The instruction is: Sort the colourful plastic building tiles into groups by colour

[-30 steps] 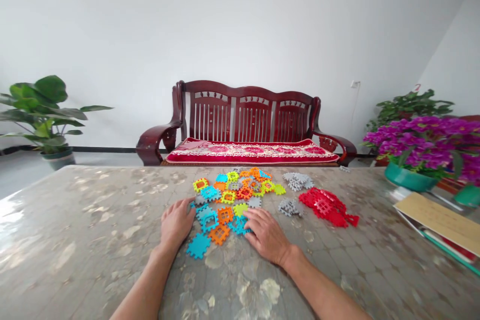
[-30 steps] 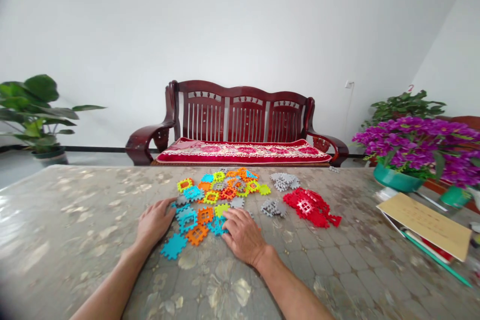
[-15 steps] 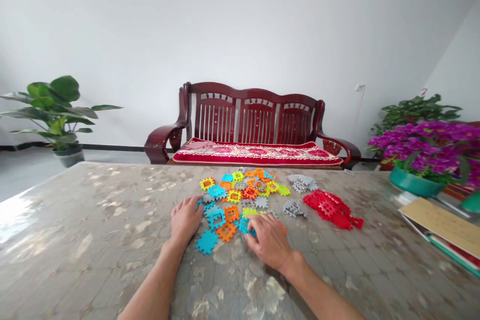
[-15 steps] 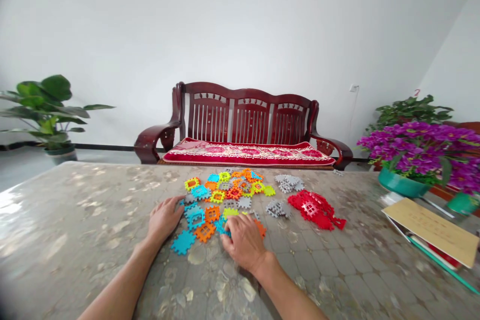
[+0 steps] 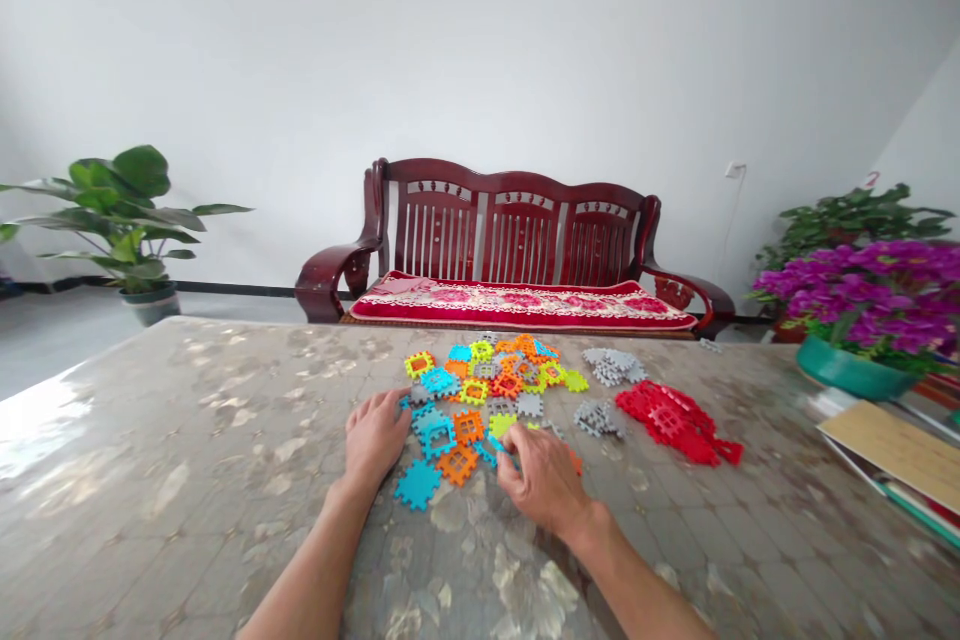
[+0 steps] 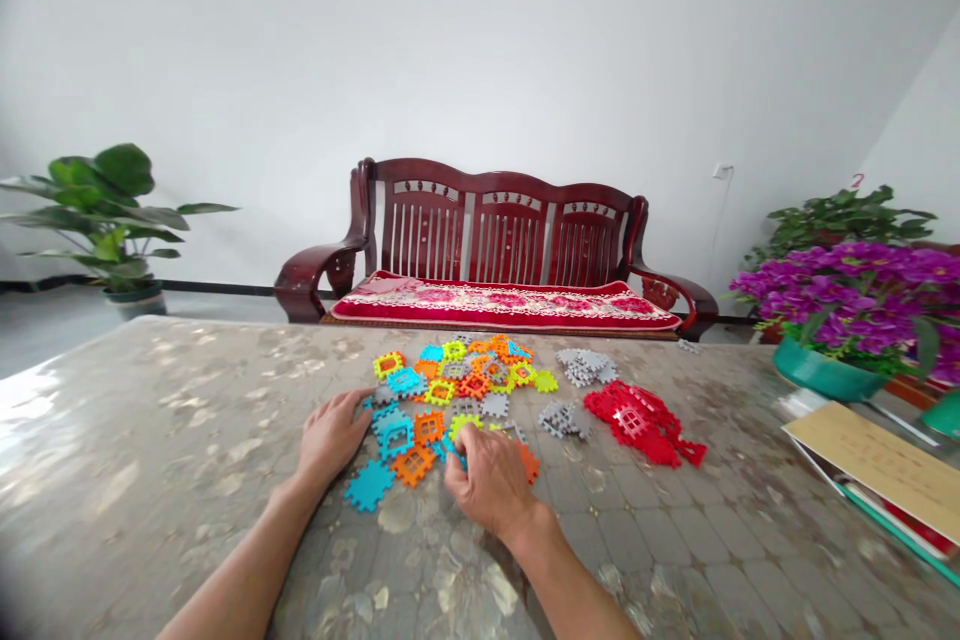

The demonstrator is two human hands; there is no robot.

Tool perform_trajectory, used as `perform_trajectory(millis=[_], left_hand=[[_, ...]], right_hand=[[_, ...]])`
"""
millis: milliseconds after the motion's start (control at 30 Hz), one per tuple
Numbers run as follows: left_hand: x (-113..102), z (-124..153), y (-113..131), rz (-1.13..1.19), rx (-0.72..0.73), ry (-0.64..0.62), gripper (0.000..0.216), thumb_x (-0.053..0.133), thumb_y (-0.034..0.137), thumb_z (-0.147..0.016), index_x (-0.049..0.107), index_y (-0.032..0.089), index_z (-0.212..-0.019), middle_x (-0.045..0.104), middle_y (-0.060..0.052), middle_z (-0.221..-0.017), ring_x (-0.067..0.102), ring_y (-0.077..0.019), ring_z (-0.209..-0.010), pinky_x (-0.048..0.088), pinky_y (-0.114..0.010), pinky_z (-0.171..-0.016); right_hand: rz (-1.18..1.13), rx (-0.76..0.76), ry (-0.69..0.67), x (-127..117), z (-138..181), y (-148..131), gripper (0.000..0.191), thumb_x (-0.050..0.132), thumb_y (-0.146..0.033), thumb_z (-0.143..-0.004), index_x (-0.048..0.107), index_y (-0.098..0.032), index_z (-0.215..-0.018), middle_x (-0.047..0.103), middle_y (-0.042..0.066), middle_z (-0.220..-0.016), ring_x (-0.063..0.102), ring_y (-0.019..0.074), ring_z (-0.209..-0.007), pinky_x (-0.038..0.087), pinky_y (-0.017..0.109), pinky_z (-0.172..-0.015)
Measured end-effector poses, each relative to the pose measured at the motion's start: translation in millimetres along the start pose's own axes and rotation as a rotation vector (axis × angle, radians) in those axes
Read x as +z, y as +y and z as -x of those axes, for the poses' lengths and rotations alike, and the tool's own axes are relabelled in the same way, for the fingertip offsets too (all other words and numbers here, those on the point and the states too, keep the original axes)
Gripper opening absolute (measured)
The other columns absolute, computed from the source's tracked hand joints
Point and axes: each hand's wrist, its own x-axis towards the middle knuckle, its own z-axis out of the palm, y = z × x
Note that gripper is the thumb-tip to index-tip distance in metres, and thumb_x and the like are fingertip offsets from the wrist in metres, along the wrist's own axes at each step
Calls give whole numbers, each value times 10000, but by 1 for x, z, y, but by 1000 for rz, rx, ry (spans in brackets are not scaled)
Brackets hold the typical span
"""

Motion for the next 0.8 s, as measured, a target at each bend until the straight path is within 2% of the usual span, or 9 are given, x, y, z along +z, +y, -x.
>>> perform_trajectory(millis=[67, 233, 400, 533, 633, 800], left_hand=[[0, 0, 0, -4, -1, -3, 437, 426, 344, -879, 620, 277, -1265, 636, -78, -1311, 538, -284, -1228, 350, -455, -1057], [1, -1, -1, -16, -4, -7, 440, 414, 340, -885, 617, 273, -1270, 638, -72, -1309, 538, -278, -1228, 351, -440, -1058], [0, -1, 0, -7, -1, 0, 433, 420, 340, -882, 626, 288, -1259, 650, -65, -1292, 546, -283, -1214, 358, -449, -1048], [-1, 0, 0, 2, 7, -2, 437, 398, 351, -887, 627, 281, -1252, 649, -65, -1287, 545, -298, -1216, 360, -469, -1044], [0, 0, -1, 3, 9, -2, 440, 397, 355, -888, 621, 276, -1258, 642, -71, -1297, 537, -299, -1224, 355, -467, -1049], [2, -2, -2, 2, 6, -13, 441, 395, 363, -897, 606, 276, -1275, 634, -72, -1310, 528, -296, -1230, 346, -464, -1054]], right_hand=[[32, 15, -3, 1, -2, 2, 69, 549, -185, -834, 504, -232, -811, 643, -1, -733, 593, 168, -690, 344, 274, -642], [83, 91, 95, 2, -4, 10, 37, 543, -196, -856, 519, -222, -870, 652, 36, -811, 606, 195, -777, 365, 293, -698], [41, -6, -34, 8, 3, 1, 100, 594, -195, -803, 501, -232, -794, 624, 6, -781, 571, 177, -760, 364, 289, -700], [120, 28, -59, 15, 1, -5, 140, 645, -234, -778, 512, -237, -820, 632, 32, -878, 564, 215, -847, 389, 333, -761], [133, 47, -56, 19, -2, -4, 177, 640, -238, -787, 546, -239, -937, 644, 55, -956, 569, 240, -914, 411, 364, -803], [63, -39, -84, 21, -2, -3, 461, 592, -196, -827, 485, -249, -1273, 643, 77, -1184, 572, 255, -1071, 411, 398, -920]])
